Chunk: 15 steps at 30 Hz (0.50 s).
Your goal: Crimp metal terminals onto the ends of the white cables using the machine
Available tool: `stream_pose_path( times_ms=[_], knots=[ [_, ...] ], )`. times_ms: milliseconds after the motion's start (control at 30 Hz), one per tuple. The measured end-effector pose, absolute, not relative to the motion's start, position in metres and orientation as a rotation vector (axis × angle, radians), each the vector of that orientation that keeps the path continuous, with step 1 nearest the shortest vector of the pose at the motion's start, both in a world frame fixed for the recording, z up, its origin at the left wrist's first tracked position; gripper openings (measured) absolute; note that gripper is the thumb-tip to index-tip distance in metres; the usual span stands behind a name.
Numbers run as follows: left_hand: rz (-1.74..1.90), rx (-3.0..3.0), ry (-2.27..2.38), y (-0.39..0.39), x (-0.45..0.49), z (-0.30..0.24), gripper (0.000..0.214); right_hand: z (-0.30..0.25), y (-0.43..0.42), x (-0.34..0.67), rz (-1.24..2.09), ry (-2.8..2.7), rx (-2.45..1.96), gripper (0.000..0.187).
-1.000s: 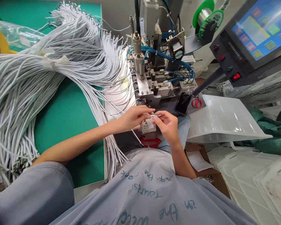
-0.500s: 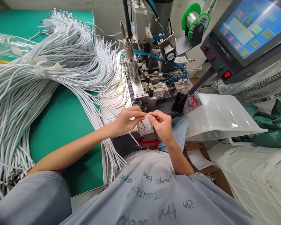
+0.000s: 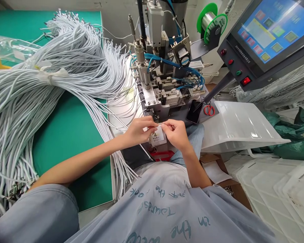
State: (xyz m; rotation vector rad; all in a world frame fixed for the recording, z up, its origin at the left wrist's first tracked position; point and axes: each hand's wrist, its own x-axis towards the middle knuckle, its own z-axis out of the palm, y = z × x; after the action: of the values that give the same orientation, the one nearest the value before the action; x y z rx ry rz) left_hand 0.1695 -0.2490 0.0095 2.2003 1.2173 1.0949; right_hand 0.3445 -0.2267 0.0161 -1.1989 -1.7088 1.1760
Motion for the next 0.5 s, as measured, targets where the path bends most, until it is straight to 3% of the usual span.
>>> stream_pose_path(
  times_ms=[267,400,500],
  knots=[
    [1.243,1.999,1.19,-0.251,0.174,0.009,0.012,-0.002,-0.242,0.319,0.822,-1.523,-1.119,0.019],
    [1.233,2.444,1.323,-0.251,0.171,0.006,0.018,0.002,-0.244,0.318,0.401,-1.759,-1.161,0.02],
    [1.148,2.894,1.395,-0.248,0.168,0.007,0.025,0.009,-0.242,0.322,0.311,-1.898,-1.208,0.021]
  ],
)
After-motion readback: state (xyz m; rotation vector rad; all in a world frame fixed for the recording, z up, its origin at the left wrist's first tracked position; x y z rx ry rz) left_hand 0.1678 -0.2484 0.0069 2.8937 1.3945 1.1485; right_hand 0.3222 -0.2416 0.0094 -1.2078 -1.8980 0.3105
